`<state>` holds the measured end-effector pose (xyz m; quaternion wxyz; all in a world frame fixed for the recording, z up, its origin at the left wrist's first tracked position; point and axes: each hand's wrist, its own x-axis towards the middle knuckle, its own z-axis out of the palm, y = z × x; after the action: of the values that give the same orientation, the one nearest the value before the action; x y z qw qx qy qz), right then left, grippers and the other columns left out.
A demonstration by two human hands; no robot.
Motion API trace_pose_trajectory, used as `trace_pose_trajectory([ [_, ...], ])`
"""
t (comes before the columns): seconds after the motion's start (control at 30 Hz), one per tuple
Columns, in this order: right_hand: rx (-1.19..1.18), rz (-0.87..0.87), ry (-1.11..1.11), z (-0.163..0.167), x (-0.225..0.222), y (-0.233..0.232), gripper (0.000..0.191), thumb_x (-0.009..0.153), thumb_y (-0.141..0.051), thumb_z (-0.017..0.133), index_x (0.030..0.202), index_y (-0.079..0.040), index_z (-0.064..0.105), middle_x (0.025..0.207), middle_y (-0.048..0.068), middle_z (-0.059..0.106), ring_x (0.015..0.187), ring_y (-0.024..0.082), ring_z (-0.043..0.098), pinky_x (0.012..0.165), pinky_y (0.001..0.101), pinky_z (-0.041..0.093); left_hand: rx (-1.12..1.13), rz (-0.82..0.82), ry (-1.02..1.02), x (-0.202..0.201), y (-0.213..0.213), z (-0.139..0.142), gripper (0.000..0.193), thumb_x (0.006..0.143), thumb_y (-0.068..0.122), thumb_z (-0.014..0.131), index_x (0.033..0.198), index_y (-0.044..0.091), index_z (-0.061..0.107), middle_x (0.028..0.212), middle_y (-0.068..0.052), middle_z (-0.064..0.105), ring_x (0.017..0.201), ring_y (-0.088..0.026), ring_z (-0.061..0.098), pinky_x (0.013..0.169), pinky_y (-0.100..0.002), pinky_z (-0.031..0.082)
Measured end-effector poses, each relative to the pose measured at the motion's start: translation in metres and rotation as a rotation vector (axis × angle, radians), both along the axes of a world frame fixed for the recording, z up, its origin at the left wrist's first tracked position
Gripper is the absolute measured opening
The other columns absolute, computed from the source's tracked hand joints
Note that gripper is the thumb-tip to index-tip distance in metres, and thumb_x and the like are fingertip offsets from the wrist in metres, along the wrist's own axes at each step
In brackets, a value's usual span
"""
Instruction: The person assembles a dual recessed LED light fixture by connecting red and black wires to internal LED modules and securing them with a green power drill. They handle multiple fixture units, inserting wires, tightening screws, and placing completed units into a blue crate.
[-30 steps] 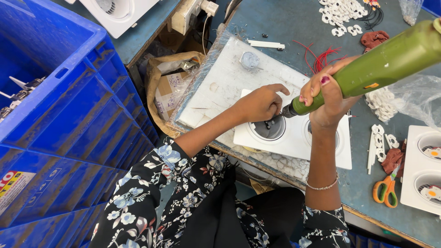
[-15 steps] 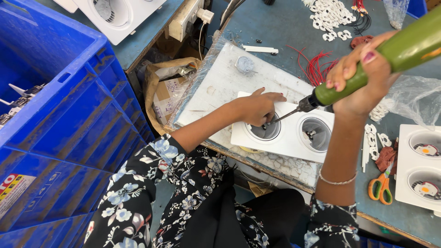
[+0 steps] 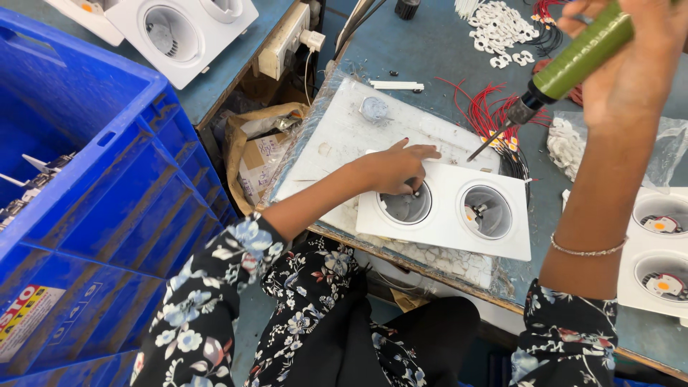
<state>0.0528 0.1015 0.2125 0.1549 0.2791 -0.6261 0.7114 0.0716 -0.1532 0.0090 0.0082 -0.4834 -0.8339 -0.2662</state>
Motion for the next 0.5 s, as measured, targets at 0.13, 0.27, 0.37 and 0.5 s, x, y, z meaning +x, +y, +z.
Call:
trace_pose_trajectory([
  [0.13,0.184,-0.328,0.243,-0.055,0.024,-0.006,0.02,0.115,-0.01,0.06,0.128,-0.006,0.045,0.101,0.005,0.048,0.087,0.014,0.055,0.082,0.0277,0.049,0.338,0.12,-0.083,0.018,-0.009,-0.011,0.008,0.078,0.012,0.079,0.08,0.009,0.072,0.143,-0.01,0.06,0.134,-0.029,0.053,0.111,-0.041,0.046],
  [0.27,0.416,-0.57,0.257,-0.142,0.082,-0.038,0.012,0.108,-0.009,0.065,0.114,-0.003,0.056,0.109,0.005,0.06,0.099,0.011,0.06,0.09,0.028,0.051,0.46,0.108,-0.003,0.023,-0.011,-0.011,0.009,0.078,0.01,0.079,0.083,0.008,0.073,0.137,-0.011,0.063,0.126,-0.031,0.058,0.104,-0.039,0.048],
  [0.37,0.277,-0.428,-0.137,-0.175,0.111,-0.06,0.016,0.103,-0.008,0.067,0.116,-0.002,0.061,0.099,0.002,0.062,0.083,0.007,0.059,0.07,0.0225,0.051,0.561,0.124,-0.035,0.026,-0.01,-0.004,0.011,0.083,0.01,0.078,0.091,0.007,0.071,0.126,-0.01,0.068,0.117,-0.029,0.062,0.101,-0.039,0.05],
  [0.5,0.39,-0.283,-0.252,-0.179,0.125,-0.063,0.028,0.096,-0.006,0.067,0.123,-0.001,0.062,0.1,0.003,0.066,0.09,0.006,0.063,0.066,0.0206,0.054,0.625,0.27,0.09,0.048,-0.002,0.003,0.015,0.085,0.013,0.078,0.097,0.007,0.072,0.101,-0.006,0.073,0.105,-0.027,0.065,0.096,-0.04,0.049],
])
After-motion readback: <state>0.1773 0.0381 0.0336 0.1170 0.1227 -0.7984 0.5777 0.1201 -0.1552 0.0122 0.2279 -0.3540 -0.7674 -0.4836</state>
